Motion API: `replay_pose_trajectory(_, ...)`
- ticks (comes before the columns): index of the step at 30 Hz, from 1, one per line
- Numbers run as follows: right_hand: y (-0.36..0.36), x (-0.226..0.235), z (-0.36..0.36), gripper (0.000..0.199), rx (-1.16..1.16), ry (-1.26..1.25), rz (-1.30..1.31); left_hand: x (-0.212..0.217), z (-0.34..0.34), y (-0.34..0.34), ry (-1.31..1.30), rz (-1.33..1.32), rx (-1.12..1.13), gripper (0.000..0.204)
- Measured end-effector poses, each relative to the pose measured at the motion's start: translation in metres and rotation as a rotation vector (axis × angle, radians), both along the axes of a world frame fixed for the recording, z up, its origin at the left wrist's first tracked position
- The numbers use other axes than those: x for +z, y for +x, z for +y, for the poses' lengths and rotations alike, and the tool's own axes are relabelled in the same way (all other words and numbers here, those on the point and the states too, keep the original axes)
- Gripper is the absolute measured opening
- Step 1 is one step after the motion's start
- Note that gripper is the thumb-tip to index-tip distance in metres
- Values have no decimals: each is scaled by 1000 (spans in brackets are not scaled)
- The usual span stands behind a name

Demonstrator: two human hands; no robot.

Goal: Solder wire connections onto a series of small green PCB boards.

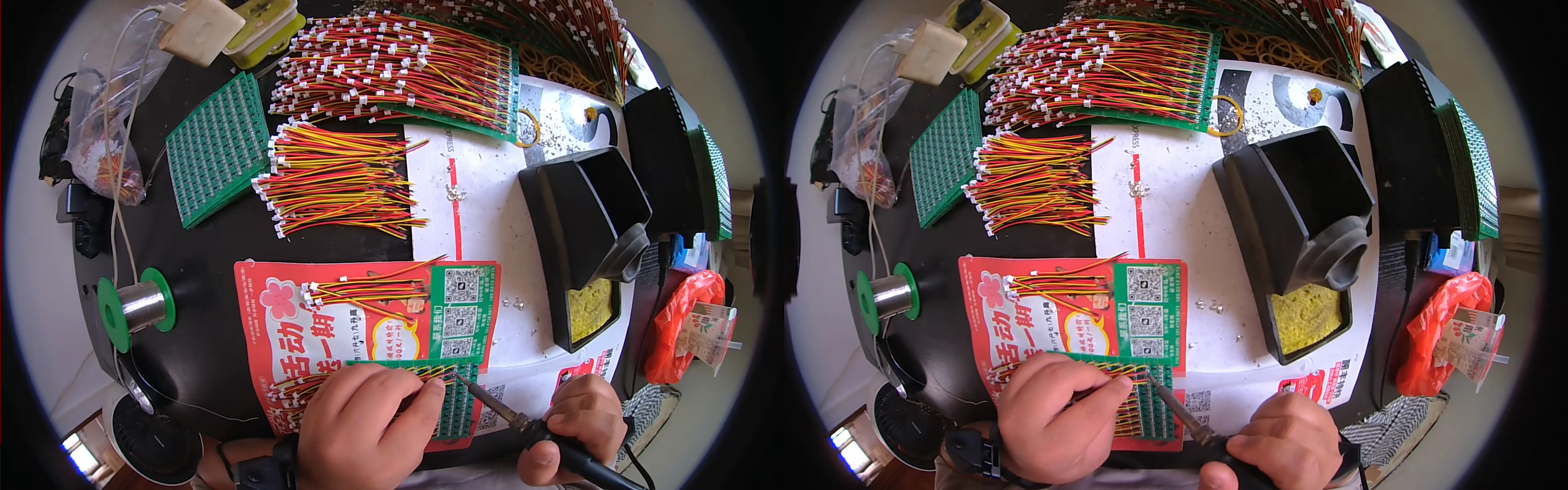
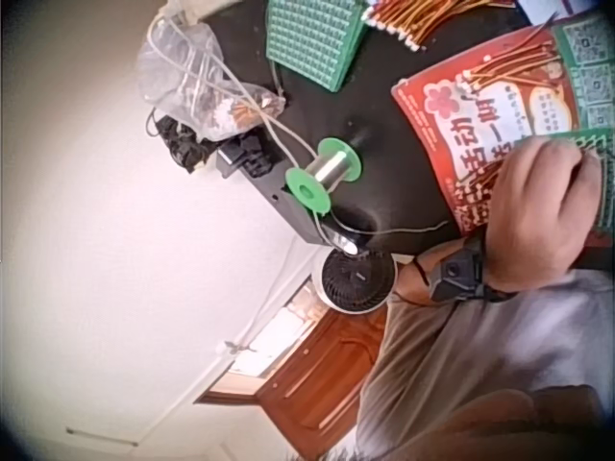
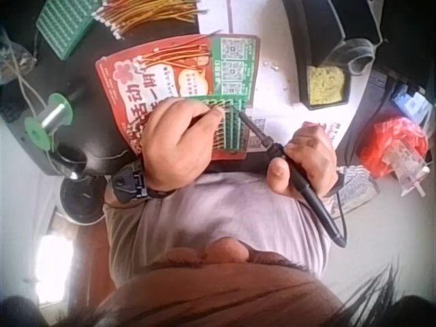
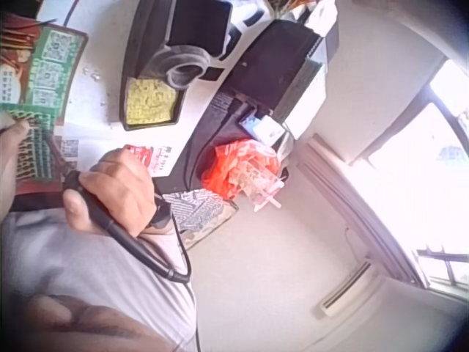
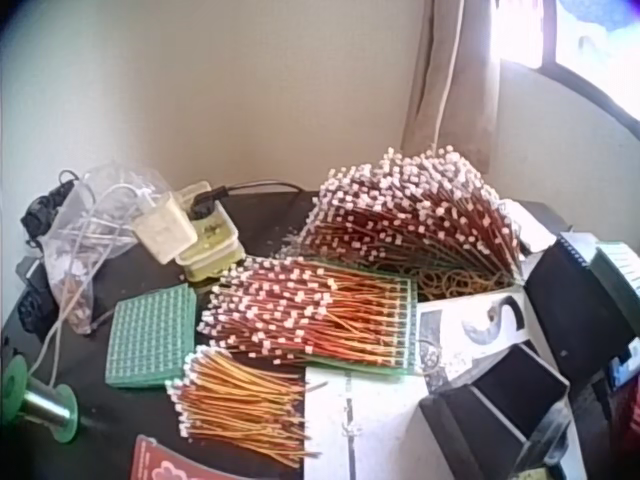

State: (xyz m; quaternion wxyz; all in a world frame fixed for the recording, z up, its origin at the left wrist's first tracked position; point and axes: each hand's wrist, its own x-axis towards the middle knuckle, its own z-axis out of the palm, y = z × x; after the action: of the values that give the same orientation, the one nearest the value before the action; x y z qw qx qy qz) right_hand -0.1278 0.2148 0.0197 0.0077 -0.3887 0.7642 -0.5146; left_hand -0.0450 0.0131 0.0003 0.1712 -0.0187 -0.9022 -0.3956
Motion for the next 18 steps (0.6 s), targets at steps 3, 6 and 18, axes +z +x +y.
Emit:
replay_pose_trajectory(3,0,-1,-1,24,2,-3,-16,6,3,2,13,-122,72,13)
replay_pose_trajectory(6,0,-2,-1,24,9,-9,-14,5,1,3,15,-119,68,12)
replay_pose_trajectory(18,-1,-1,-1,23,35,7,-6,3,5,-2,-26,16,5,12)
